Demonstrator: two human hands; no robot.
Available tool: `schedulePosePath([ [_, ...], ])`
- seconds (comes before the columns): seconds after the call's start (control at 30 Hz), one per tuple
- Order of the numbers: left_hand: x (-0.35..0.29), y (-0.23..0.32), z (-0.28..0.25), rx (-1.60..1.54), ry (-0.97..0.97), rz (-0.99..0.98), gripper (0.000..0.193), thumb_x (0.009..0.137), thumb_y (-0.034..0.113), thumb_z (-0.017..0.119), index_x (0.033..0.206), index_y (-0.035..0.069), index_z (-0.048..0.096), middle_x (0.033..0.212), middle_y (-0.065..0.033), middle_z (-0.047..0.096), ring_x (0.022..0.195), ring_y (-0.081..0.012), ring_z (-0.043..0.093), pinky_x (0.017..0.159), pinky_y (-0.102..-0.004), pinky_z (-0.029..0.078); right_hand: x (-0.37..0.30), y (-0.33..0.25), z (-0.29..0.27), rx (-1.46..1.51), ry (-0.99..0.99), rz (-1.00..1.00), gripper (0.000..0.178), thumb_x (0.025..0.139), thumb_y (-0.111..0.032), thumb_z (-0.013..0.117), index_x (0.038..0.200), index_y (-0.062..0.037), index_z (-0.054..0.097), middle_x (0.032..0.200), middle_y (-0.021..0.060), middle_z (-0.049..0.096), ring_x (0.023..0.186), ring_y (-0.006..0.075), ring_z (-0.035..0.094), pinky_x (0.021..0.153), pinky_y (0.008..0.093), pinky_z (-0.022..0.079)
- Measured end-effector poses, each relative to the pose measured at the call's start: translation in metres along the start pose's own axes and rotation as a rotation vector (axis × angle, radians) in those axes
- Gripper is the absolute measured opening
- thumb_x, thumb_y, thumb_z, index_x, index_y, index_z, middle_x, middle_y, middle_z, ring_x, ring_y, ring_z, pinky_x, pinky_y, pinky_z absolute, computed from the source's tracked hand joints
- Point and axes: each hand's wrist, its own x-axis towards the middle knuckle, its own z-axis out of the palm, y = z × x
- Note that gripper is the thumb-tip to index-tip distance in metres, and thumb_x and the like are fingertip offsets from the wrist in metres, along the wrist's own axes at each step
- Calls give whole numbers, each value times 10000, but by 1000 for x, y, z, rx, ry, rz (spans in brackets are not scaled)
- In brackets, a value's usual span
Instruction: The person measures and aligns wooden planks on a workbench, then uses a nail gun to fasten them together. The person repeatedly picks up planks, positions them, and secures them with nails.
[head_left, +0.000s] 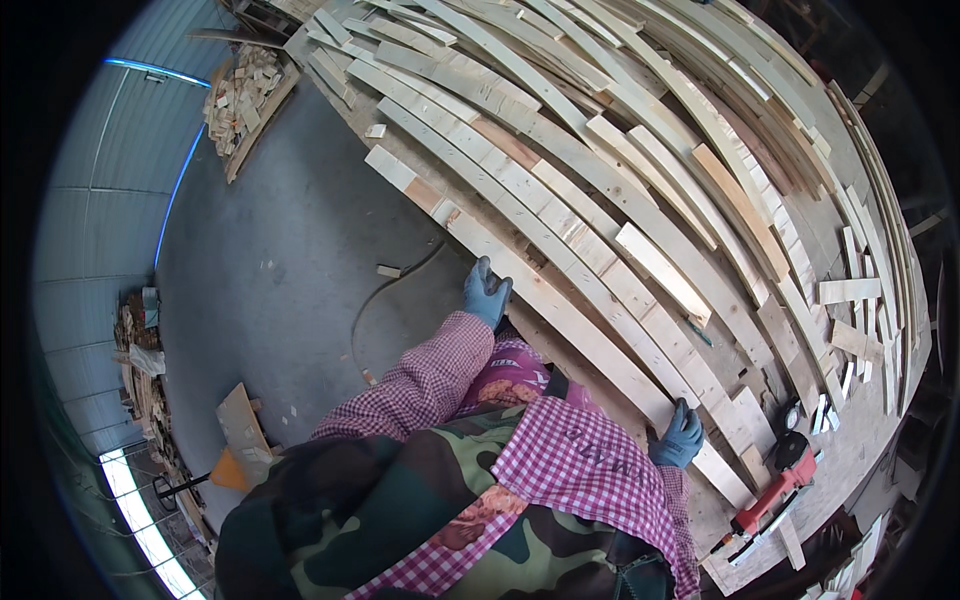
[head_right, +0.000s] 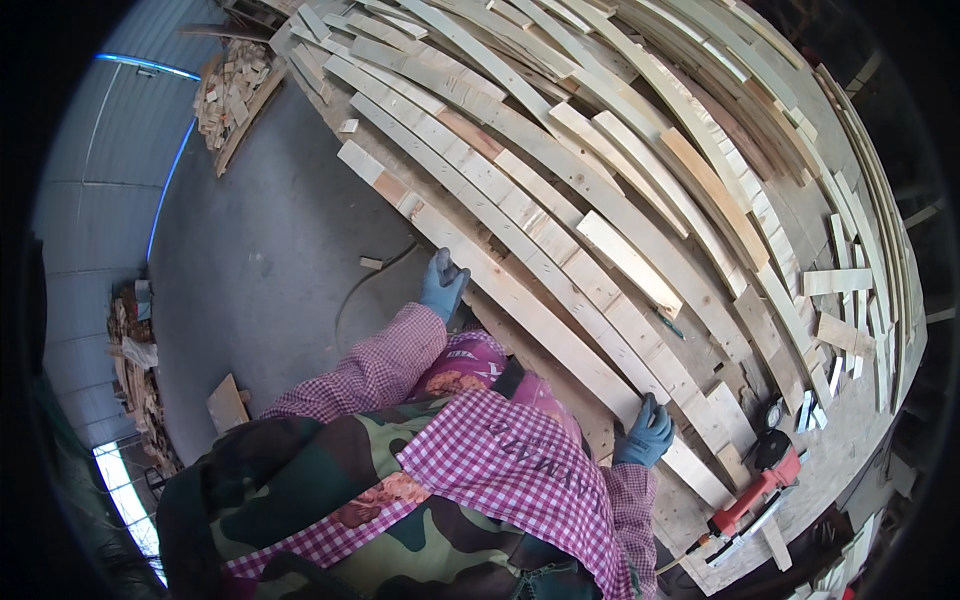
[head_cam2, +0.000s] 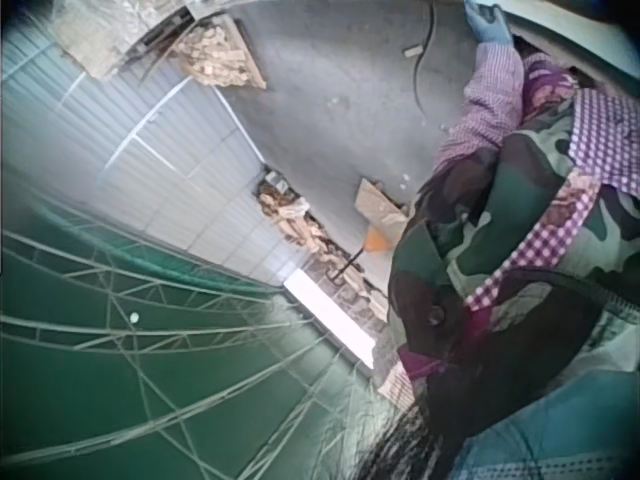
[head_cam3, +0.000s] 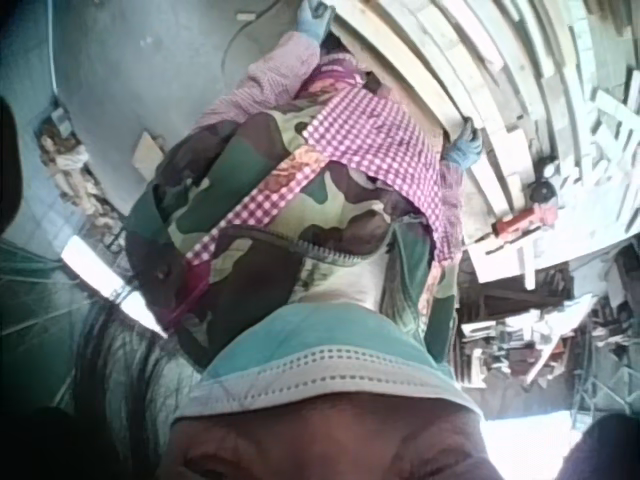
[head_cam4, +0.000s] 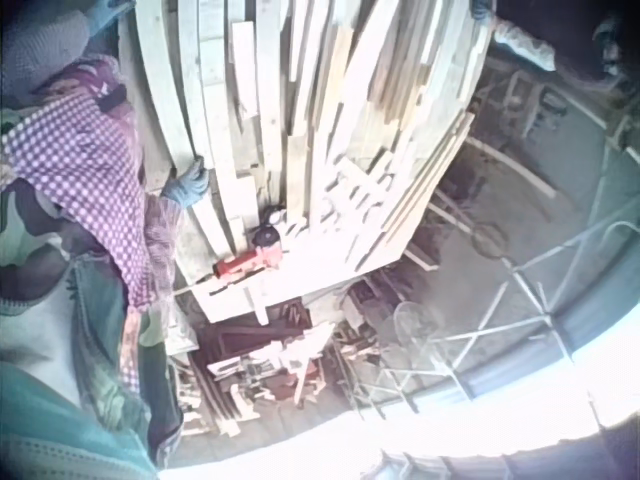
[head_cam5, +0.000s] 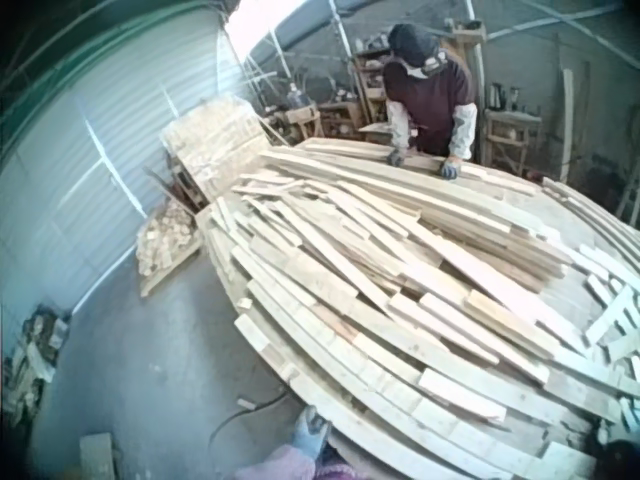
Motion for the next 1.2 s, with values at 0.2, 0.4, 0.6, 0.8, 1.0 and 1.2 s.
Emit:
schedulePosePath([
  [0.2,33,45,-37,-344,111,-361,442,840,-1,601,1235,90,425,1027,14,505,873,-93,511,862,-304,454,2,3,-3,-34,8,85,868,548,-302,851,1291,-209,411,1183,66,541,1137,233,490,1068,455,278],
  [0.4,87,28,-64,-146,197,-84,449,828,-42,598,1229,0,404,1040,-70,507,942,-172,524,943,-282,436,0,-2,-52,-134,-178,-1,994,467,-407,876,1316,-156,425,1128,91,571,1051,264,534,906,413,390],
  [0.6,134,88,-88,-199,490,-404,649,821,282,685,1316,23,357,1150,-132,550,936,-220,588,819,-360,491,-13,-9,-56,-219,-81,-143,827,472,-407,860,1193,-175,528,1040,72,543,1007,280,499,874,450,371],
  [0.8,157,146,-110,-776,302,-429,622,815,714,446,1026,135,529,847,-62,585,742,-234,568,707,-410,489,-21,-28,-43,-113,357,-265,813,450,-393,848,1139,-140,498,1042,92,513,1017,310,488,886,488,374],
  [1.0,141,194,-104,-1153,77,-353,557,763,739,470,678,193,539,571,42,496,522,-169,459,499,-334,416,-18,-38,-58,265,409,-238,732,494,-334,850,1091,-92,502,1146,138,564,1052,317,543,930,438,400],
  [1.2,150,198,-110,-1119,97,-374,562,774,741,461,635,202,534,559,54,487,524,-164,466,492,-344,410,-14,-21,-53,65,58,-193,611,525,-370,834,1016,-97,592,892,81,627,840,290,607,762,424,467],
])
